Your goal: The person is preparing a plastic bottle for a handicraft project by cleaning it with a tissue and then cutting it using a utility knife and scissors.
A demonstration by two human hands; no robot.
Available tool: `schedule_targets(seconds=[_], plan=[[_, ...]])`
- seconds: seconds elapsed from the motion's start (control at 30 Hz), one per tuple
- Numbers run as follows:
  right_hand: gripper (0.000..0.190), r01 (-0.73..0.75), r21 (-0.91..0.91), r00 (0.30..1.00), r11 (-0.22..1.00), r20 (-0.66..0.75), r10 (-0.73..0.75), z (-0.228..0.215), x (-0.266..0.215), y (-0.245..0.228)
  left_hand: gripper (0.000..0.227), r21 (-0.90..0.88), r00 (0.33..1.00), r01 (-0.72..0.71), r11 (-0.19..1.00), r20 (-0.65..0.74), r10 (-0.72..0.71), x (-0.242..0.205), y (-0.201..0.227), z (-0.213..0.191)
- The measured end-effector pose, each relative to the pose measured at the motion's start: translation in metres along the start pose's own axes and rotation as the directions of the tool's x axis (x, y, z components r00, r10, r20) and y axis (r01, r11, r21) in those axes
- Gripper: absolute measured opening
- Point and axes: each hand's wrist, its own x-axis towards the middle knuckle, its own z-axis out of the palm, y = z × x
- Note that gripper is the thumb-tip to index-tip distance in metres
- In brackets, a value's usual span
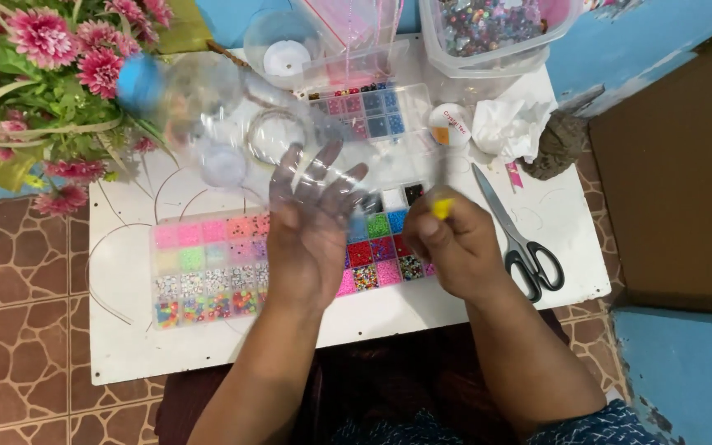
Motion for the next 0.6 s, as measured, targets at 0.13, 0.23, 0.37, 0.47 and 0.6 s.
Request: schedule_targets(seconds=[0.13, 0.23, 0.37, 0.47, 0.6], plan=[[0.031, -0.017, 0.301, 0.998, 0.953, -0.046, 0.032, -0.001, -0.004, 0.009, 0.092, 0.060, 0.989, -0.064, 0.996, 0.134, 0.056, -0.007, -0.009, 0.002], [0.031, -0.009, 0.276, 0.987, 0.961, -0.153, 0.053, 0.000, -0.002, 0.005, 0.077, 0.050, 0.969, -0.059, 0.997, 0.242, 0.046, -0.009, -0.006, 0.004], [0.025, 0.099, 0.353, 0.959, 0.930, -0.282, 0.004, -0.018, 0.005, 0.001, 0.086, 0.818, 0.854, 0.182, 0.546, 0.143, -0.500, -0.010, 0.031, 0.020], [0.024, 0.108, 0.384, 0.953, 0.917, -0.302, 0.014, -0.021, 0.008, -0.006, 0.045, 0.923, 0.882, -0.257, 0.288, 0.345, -0.320, -0.019, 0.038, 0.036], [0.026, 0.093, 0.447, 0.942, 0.890, -0.328, 0.066, -0.005, 0.005, -0.008, 0.058, 0.637, 0.621, -0.685, -0.353, 0.764, 0.172, -0.015, 0.024, 0.028]])
